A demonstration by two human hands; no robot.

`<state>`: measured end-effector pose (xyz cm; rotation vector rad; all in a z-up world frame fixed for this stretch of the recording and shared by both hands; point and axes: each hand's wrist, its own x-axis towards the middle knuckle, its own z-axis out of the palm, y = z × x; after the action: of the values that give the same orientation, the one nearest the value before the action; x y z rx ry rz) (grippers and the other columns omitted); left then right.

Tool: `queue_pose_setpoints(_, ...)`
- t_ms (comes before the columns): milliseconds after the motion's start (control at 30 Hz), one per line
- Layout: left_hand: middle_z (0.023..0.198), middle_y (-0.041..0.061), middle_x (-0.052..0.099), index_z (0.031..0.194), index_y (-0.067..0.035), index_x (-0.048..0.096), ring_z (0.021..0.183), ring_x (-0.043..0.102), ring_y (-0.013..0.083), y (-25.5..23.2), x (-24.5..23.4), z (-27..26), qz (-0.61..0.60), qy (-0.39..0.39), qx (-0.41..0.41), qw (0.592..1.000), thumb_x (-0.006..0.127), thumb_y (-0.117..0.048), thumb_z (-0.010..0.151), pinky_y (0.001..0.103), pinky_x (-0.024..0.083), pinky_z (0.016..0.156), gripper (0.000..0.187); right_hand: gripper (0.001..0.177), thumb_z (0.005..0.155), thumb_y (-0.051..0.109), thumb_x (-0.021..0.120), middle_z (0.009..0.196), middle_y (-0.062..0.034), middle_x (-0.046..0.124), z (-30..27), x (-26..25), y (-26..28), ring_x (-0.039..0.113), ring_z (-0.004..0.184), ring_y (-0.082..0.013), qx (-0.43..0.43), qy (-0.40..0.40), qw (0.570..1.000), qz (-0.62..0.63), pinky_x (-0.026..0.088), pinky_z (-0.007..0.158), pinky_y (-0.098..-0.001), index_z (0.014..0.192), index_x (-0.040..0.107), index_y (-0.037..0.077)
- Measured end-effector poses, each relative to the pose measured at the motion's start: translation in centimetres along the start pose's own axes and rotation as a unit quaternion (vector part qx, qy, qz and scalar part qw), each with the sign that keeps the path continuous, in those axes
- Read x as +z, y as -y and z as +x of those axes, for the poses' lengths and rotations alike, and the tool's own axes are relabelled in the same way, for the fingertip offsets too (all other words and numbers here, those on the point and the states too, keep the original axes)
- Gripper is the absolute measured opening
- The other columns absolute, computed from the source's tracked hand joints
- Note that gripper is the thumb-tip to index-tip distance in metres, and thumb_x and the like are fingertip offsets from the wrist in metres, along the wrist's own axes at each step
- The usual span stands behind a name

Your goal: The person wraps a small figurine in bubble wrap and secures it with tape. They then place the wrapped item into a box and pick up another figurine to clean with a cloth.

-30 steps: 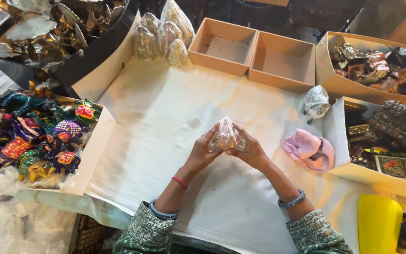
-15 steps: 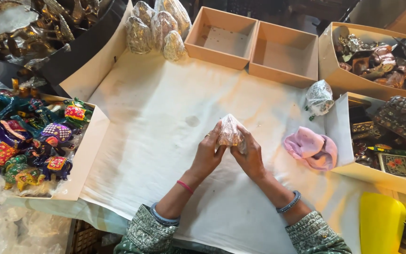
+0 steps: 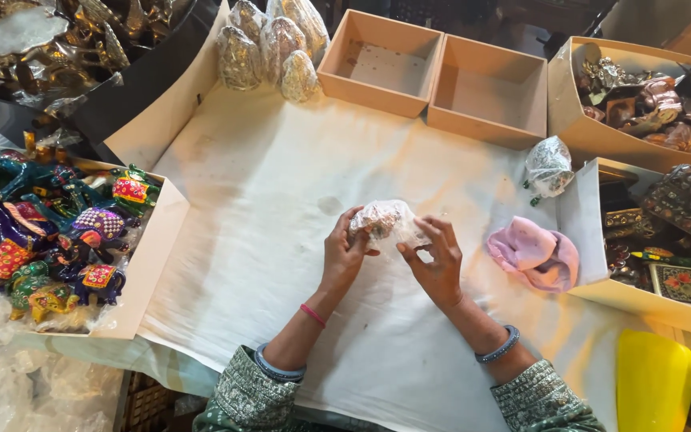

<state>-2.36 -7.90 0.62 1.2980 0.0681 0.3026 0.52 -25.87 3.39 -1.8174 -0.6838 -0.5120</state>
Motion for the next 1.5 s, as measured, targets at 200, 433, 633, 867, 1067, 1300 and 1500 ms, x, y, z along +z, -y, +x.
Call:
queue_pose_setpoints(200, 0.118, 0.011, 0.071, 0.142, -0.002, 0.053, 0.102, 0.072, 0.0149, -1.0, 1.2, -0.8, 0.022, 0.003, -0.008, 1.0, 0.058, -0.004, 0.1, 0.031, 0.069, 0.072, 0.042, 0.025, 0.087, -0.001, 0.083, 0.11, -0.012, 0.069, -1.4, 0.3, -0.3, 0.073, 0.094, -0.0156, -0.063, 0.008, 0.998, -0.011, 0.065, 0.077, -0.027, 0.11, 0.072, 0.002)
queue_pose_setpoints(433, 0.111, 0.011, 0.076, 0.137, -0.003, 0.056, 0.093, 0.075, 0.0147, -0.6, 1.0, -0.7, 0.061, -0.032, -0.032, 0.997, 0.06, -0.007, 0.1, 0.029, 0.068, 0.069, 0.037, 0.035, 0.089, -0.006, 0.075, 0.117, -0.0165, 0.071, -0.8, -0.1, 1.6, 0.074, 0.102, -0.027, -0.109, 0.065, 0.991, -0.044, 0.06, 0.085, -0.0329, 0.123, 0.069, -0.002)
queue_pose_setpoints(633, 0.113, 0.009, 0.074, 0.134, -0.004, 0.056, 0.096, 0.074, 0.0146, -1.4, 1.3, -1.0, 0.081, -0.019, -0.003, 0.997, 0.063, -0.005, 0.098, 0.031, 0.069, 0.069, 0.037, 0.023, 0.09, -0.006, 0.076, 0.107, -0.0122, 0.076, -0.9, -0.1, -0.7, 0.075, 0.094, -0.0169, -0.054, 0.044, 0.997, -0.039, 0.061, 0.076, -0.0292, 0.111, 0.076, 0.002)
queue_pose_setpoints(867, 0.1, 0.014, 0.076, 0.132, -0.006, 0.057, 0.079, 0.077, 0.0183, -1.0, 1.5, -1.1, 0.162, 0.02, 0.017, 0.986, 0.068, -0.006, 0.094, 0.03, 0.064, 0.062, 0.04, 0.038, 0.079, 0.003, 0.086, 0.119, -0.0139, 0.06, 0.4, -0.1, 0.5, 0.065, 0.096, -0.0268, -0.033, 0.009, 0.996, -0.082, 0.056, 0.073, -0.0308, 0.113, 0.07, 0.003)
queue_pose_setpoints(1067, 0.102, 0.016, 0.075, 0.137, -0.007, 0.056, 0.08, 0.076, 0.0212, -1.2, 1.2, -1.1, 0.217, 0.036, 0.059, 0.974, 0.067, -0.007, 0.09, 0.035, 0.061, 0.066, 0.047, 0.06, 0.078, 0.006, 0.081, 0.126, -0.0158, 0.064, 0.6, -0.3, -1.3, 0.069, 0.106, -0.0316, -0.017, 0.097, 0.989, -0.112, 0.058, 0.085, -0.0362, 0.134, 0.059, -0.001)
queue_pose_setpoints(1300, 0.104, 0.004, 0.072, 0.151, -0.009, 0.054, 0.089, 0.074, 0.0149, 1.6, 0.2, -0.5, -0.075, 0.079, -0.099, 0.989, 0.045, -0.017, 0.103, 0.032, 0.066, 0.076, 0.049, 0.031, 0.088, -0.002, 0.068, 0.093, -0.0072, 0.065, -0.8, -0.6, -5.8, 0.053, 0.069, -0.0119, 0.173, 0.096, 0.978, -0.071, 0.043, 0.059, -0.0235, 0.119, 0.068, -0.002)
queue_pose_setpoints(1500, 0.087, 0.003, 0.07, 0.149, -0.012, 0.056, 0.078, 0.068, 0.0091, -0.7, 0.7, -0.9, 0.043, 0.106, -0.043, 0.993, 0.059, -0.014, 0.103, 0.028, 0.062, 0.071, 0.046, 0.029, 0.097, 0.0, 0.056, 0.088, 0.0024, 0.065, -1.1, -0.3, -7.2, 0.05, 0.069, -0.0007, 0.245, 0.065, 0.955, 0.156, 0.04, 0.058, -0.0179, 0.124, 0.064, -0.004)
